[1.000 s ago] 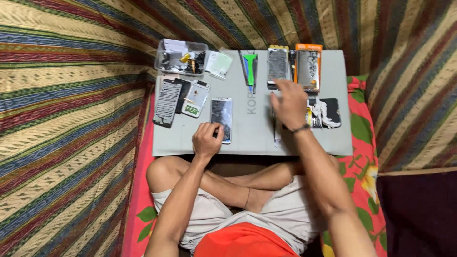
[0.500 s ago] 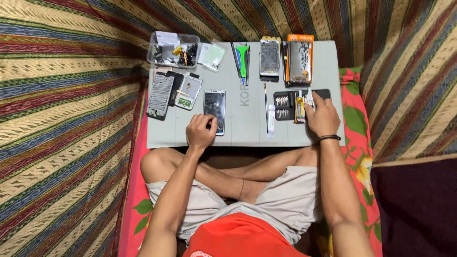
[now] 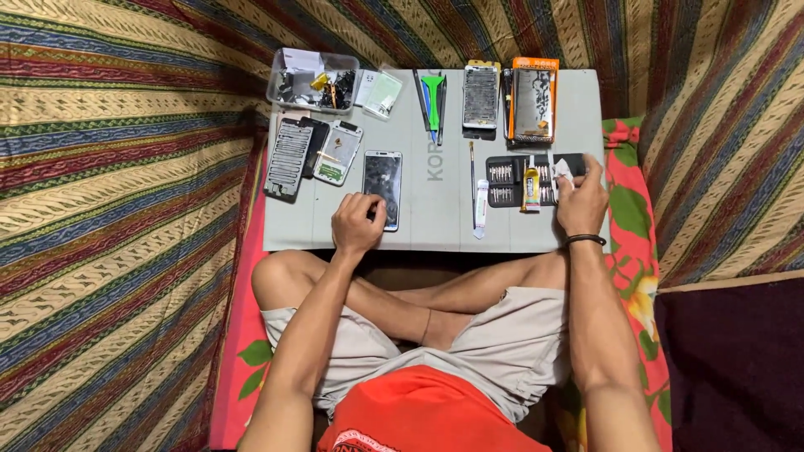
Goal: Scraping adhesive and cleaning a mobile phone screen during a repair process.
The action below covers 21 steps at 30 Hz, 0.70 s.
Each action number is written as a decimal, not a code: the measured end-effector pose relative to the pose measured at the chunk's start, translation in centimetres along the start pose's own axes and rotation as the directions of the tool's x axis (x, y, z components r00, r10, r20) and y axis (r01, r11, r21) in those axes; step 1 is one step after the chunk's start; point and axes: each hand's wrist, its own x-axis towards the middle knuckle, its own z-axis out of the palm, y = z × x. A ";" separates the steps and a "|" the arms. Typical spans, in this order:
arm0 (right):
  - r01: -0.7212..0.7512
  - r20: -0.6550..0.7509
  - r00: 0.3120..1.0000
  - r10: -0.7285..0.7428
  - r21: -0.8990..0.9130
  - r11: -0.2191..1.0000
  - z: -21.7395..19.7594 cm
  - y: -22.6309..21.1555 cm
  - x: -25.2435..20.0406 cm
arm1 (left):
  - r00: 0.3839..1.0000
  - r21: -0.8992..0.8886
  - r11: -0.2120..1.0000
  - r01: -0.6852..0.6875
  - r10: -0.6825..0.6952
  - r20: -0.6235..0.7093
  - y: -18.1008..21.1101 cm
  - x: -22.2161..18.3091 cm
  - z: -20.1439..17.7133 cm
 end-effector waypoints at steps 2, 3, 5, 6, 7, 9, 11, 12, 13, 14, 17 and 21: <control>0.056 -0.021 0.998 -0.057 -0.036 0.998 1.1 1.9 0.1 | 1.000 -0.007 1.000 0.010 -0.010 -0.003 0.1 0.0 -0.1; 0.111 -0.045 0.992 -0.114 -0.076 0.991 1.5 2.9 0.2 | 1.000 -0.018 1.000 0.017 -0.017 -0.007 0.1 0.0 -0.1; 0.070 -0.074 0.994 -0.075 -0.060 0.996 1.6 2.9 0.0 | 1.000 -0.023 1.000 0.011 -0.012 -0.014 0.2 0.1 -0.1; 0.030 -0.101 0.994 -0.034 -0.044 0.999 1.7 2.8 -0.1 | 1.000 -0.029 1.000 0.006 -0.007 -0.021 0.2 0.1 -0.1; 0.029 -0.100 0.994 -0.033 -0.045 0.999 1.9 3.0 -0.3 | 1.000 -0.030 1.000 0.007 -0.008 -0.019 0.2 0.0 -0.2; -0.007 -0.129 0.992 0.002 -0.038 0.999 2.2 3.2 -0.2 | 0.999 -0.046 0.999 0.013 -0.015 -0.033 0.1 0.0 -0.2; 0.074 -0.114 0.990 -0.077 -0.029 0.997 0.8 1.2 -0.1 | 0.999 -0.062 0.998 0.027 -0.029 -0.040 0.1 0.1 -0.1; 0.155 -0.098 0.983 -0.156 -0.020 0.988 0.1 0.2 -0.2 | 0.998 -0.079 0.996 0.042 -0.045 -0.046 0.1 0.0 -0.1; 0.156 -0.099 0.983 -0.158 -0.020 0.987 0.7 1.4 0.0 | 0.998 -0.079 0.996 0.042 -0.046 -0.047 0.1 0.2 -0.2; 0.140 -0.105 0.984 -0.141 -0.021 0.990 1.4 2.5 0.1 | 0.996 -0.095 0.994 0.050 -0.057 -0.064 0.2 0.4 -0.3; 0.045 -0.124 0.991 -0.047 -0.018 0.999 2.5 4.3 0.1 | 0.992 -0.119 0.989 0.089 -0.100 -0.084 0.2 0.3 -0.4; 0.000 -0.166 0.986 -0.001 -0.007 1.000 2.4 3.9 -0.1 | 0.982 -0.119 0.982 0.148 -0.160 -0.099 0.0 0.2 -0.5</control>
